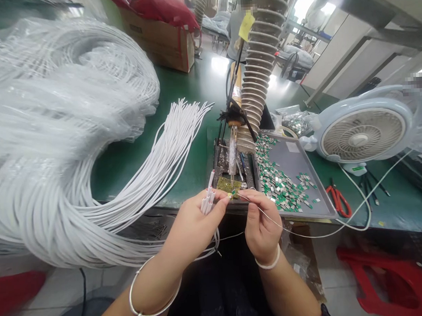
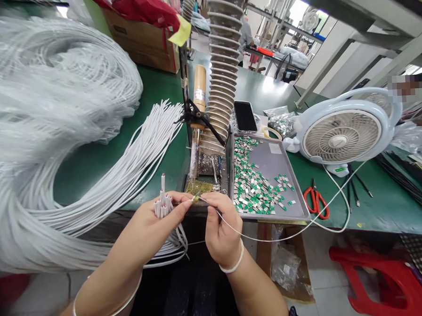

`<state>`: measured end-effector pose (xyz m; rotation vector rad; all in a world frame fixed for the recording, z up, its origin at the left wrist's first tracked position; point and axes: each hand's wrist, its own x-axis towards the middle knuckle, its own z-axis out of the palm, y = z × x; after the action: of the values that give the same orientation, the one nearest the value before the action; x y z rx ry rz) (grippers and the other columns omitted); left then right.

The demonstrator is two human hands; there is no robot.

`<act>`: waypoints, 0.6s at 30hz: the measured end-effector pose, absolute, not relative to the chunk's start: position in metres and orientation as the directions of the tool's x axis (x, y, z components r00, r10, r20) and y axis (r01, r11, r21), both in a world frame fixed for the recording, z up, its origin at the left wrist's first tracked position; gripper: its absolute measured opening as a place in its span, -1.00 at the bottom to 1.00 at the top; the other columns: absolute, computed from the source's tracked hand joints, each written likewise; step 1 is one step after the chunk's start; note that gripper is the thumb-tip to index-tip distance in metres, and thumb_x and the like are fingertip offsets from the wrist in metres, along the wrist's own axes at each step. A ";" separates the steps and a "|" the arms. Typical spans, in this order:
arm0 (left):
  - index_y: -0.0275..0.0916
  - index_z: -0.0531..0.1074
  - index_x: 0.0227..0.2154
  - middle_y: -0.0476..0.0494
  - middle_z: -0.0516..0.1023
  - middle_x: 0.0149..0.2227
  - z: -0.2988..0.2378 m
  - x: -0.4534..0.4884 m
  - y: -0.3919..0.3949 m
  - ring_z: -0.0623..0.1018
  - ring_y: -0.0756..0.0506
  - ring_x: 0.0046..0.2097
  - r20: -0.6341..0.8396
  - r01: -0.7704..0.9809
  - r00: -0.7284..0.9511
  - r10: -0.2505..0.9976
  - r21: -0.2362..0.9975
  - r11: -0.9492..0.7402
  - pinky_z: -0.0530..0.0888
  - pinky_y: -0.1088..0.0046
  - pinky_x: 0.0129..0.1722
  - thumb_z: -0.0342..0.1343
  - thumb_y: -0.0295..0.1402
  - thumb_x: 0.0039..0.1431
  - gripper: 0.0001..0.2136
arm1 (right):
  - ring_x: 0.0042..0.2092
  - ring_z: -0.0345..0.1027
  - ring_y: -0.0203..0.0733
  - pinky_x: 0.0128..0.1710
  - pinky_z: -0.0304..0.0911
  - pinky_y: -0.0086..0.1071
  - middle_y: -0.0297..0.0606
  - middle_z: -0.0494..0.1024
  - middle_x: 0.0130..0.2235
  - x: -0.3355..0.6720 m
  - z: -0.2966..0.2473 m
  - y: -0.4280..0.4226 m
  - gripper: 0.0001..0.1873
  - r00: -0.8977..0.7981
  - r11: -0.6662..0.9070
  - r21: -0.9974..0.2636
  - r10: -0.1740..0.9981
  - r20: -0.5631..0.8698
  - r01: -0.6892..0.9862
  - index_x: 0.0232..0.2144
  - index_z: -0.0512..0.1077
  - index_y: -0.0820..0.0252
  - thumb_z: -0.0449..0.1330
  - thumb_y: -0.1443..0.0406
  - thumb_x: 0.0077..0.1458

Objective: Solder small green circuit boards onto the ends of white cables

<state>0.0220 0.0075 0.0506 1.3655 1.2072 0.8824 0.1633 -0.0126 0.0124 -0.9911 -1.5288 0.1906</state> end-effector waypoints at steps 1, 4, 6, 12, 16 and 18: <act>-0.23 0.46 -0.42 -0.05 0.50 -0.46 0.052 0.022 0.007 0.47 -0.09 -0.38 -0.114 0.205 0.220 0.969 0.976 0.068 0.37 0.40 -0.33 0.06 -0.19 0.09 -0.79 | -0.11 0.43 -0.17 -0.09 0.39 -0.16 -0.21 0.53 -0.22 0.163 0.012 -0.013 -0.72 0.110 0.628 -0.631 0.664 0.740 0.456 -0.16 0.36 0.13 0.00 0.48 0.14; -0.22 0.49 -0.45 0.00 0.43 -0.58 0.055 0.020 0.006 0.41 -0.06 -0.47 -0.092 0.234 0.224 0.970 0.971 0.038 0.32 0.43 -0.42 0.05 -0.19 0.09 -0.77 | -0.09 0.42 -0.15 -0.05 0.36 -0.09 -0.20 0.53 -0.20 0.164 0.012 -0.013 -0.74 0.087 0.645 -0.622 0.660 0.747 0.445 -0.19 0.37 0.14 -0.01 0.48 0.14; -0.22 0.48 -0.47 0.03 0.36 -0.63 0.055 0.019 0.006 0.35 -0.03 -0.52 -0.097 0.244 0.221 0.971 0.969 0.041 0.28 0.46 -0.48 0.04 -0.18 0.10 -0.77 | -0.10 0.42 -0.15 -0.08 0.38 -0.11 -0.19 0.53 -0.20 0.164 0.011 -0.014 -0.74 0.072 0.639 -0.616 0.665 0.744 0.462 -0.18 0.36 0.14 0.00 0.48 0.14; -0.22 0.42 -0.49 0.10 0.26 -0.67 0.050 0.019 0.007 0.26 0.02 -0.57 -0.176 0.219 0.226 0.958 0.968 0.127 0.21 0.51 -0.56 0.03 -0.14 0.10 -0.74 | -0.18 0.43 -0.18 -0.25 0.44 -0.22 -0.18 0.51 -0.23 0.164 0.011 -0.015 -0.76 0.060 0.617 -0.630 0.690 0.721 0.472 -0.20 0.35 0.13 0.00 0.48 0.14; -0.22 0.41 -0.49 0.11 0.24 -0.68 0.050 0.020 0.008 0.24 0.02 -0.60 -0.181 0.175 0.218 0.959 0.974 0.144 0.18 0.52 -0.59 0.04 -0.15 0.10 -0.75 | -0.17 0.43 -0.18 -0.21 0.42 -0.22 -0.20 0.51 -0.25 0.163 0.015 -0.014 -0.76 0.051 0.633 -0.590 0.659 0.750 0.500 -0.22 0.36 0.13 0.01 0.49 0.12; -0.22 0.42 -0.49 0.11 0.25 -0.69 0.051 0.020 0.008 0.24 0.02 -0.61 -0.183 0.161 0.210 0.961 0.975 0.150 0.18 0.52 -0.60 0.05 -0.15 0.08 -0.76 | -0.16 0.44 -0.17 -0.20 0.41 -0.22 -0.20 0.52 -0.26 0.162 0.017 -0.013 -0.77 0.050 0.632 -0.574 0.648 0.760 0.521 -0.22 0.36 0.13 0.02 0.48 0.12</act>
<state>0.0204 0.0083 0.0506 1.2838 1.2178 0.8485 0.1623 -0.0128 0.0168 -0.9918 -1.6012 0.1268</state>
